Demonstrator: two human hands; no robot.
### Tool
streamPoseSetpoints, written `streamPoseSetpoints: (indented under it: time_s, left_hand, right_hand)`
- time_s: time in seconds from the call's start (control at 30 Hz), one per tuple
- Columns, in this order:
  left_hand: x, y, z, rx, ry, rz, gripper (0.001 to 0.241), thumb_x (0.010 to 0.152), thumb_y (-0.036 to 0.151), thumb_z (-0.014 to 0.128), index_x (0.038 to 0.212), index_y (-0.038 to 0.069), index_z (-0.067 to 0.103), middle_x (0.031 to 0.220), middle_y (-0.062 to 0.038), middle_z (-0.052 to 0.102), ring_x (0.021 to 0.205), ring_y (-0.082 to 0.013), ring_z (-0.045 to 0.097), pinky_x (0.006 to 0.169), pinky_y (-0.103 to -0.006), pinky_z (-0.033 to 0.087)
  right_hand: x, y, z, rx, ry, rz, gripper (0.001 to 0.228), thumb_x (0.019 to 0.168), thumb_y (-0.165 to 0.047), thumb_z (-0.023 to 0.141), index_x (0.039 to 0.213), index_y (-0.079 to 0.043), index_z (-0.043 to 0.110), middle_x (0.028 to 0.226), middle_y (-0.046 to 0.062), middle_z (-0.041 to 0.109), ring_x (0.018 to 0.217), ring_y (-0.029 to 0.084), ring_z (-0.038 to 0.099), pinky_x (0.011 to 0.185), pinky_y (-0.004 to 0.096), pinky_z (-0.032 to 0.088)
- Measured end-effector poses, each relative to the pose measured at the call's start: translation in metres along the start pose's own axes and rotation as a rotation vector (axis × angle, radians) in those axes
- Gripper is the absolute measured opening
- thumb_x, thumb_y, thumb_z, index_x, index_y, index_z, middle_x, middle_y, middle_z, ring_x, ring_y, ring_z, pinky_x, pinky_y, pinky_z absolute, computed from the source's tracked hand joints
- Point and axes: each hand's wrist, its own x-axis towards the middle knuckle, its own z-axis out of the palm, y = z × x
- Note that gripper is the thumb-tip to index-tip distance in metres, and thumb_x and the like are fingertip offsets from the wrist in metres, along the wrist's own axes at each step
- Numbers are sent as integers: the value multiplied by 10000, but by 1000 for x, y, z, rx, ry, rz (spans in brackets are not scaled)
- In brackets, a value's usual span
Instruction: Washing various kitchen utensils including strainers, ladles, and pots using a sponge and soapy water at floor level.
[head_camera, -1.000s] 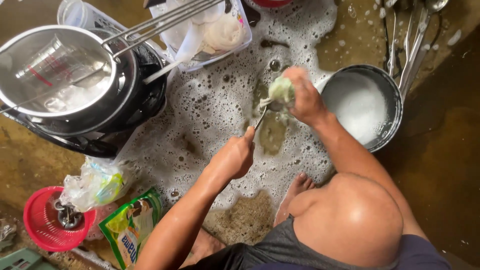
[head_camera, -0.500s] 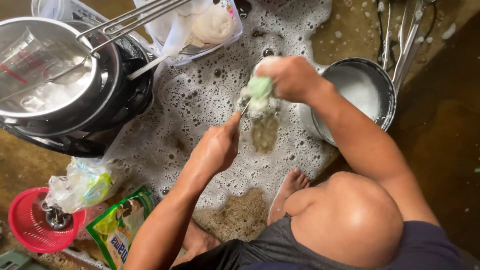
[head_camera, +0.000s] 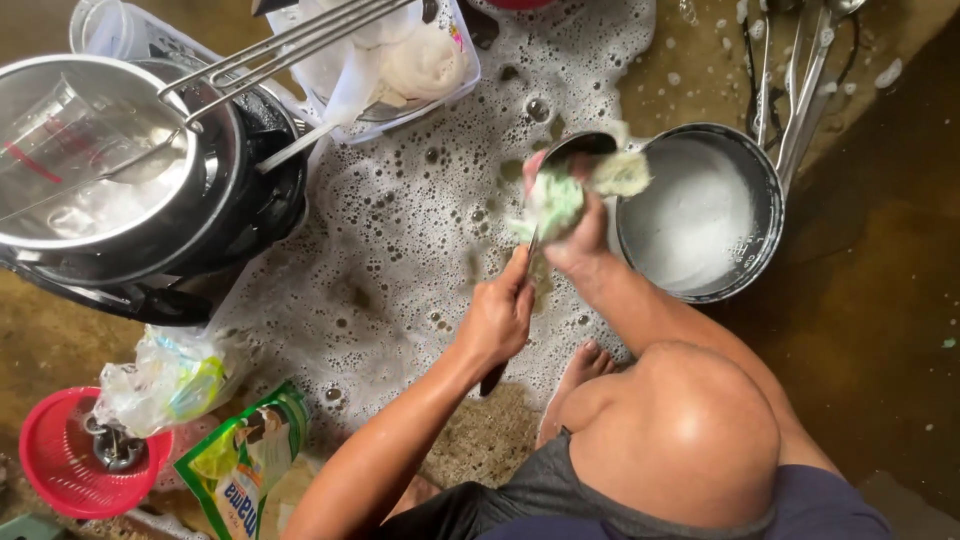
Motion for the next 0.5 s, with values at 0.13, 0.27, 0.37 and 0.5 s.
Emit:
streamPoseSetpoints:
  time_s: [0.13, 0.27, 0.37, 0.5]
  left_hand:
    - [-1, 1, 0, -32, 25, 7, 275, 1071, 155, 455, 1238, 50, 646, 832, -233, 732, 754, -335, 720, 759, -480, 595]
    - [20, -42, -5, -366, -117, -28, 322, 1097, 193, 391, 1234, 41, 639, 521, -99, 600, 329, -201, 582, 337, -279, 480]
    - [9, 13, -31, -257, -180, -90, 260, 1047, 200, 541, 1242, 58, 639, 607, -78, 632, 363, -163, 596, 353, -267, 486]
    - [-2, 32, -30, 259, -288, -211, 432, 1052, 465, 462, 1199, 61, 512, 945, -289, 701, 908, -457, 734, 772, -555, 579]
  right_hand:
    - [-15, -8, 4, -181, -74, 390, 402, 986, -438, 606, 1087, -59, 699, 957, 124, 754, 844, 213, 744, 776, 357, 624]
    - [10, -27, -15, -143, 45, 361, 358, 987, -289, 665, 1157, 26, 653, 1149, 180, 723, 962, 304, 724, 872, 433, 617]
    - [-4, -51, 64, -305, 165, 139, 357, 949, -245, 686, 1082, 85, 661, 1103, 255, 752, 938, 349, 783, 920, 486, 642]
    - [16, -54, 10, -239, 96, 237, 426, 995, -312, 607, 1301, -16, 620, 1293, 216, 693, 1084, 358, 738, 970, 516, 618]
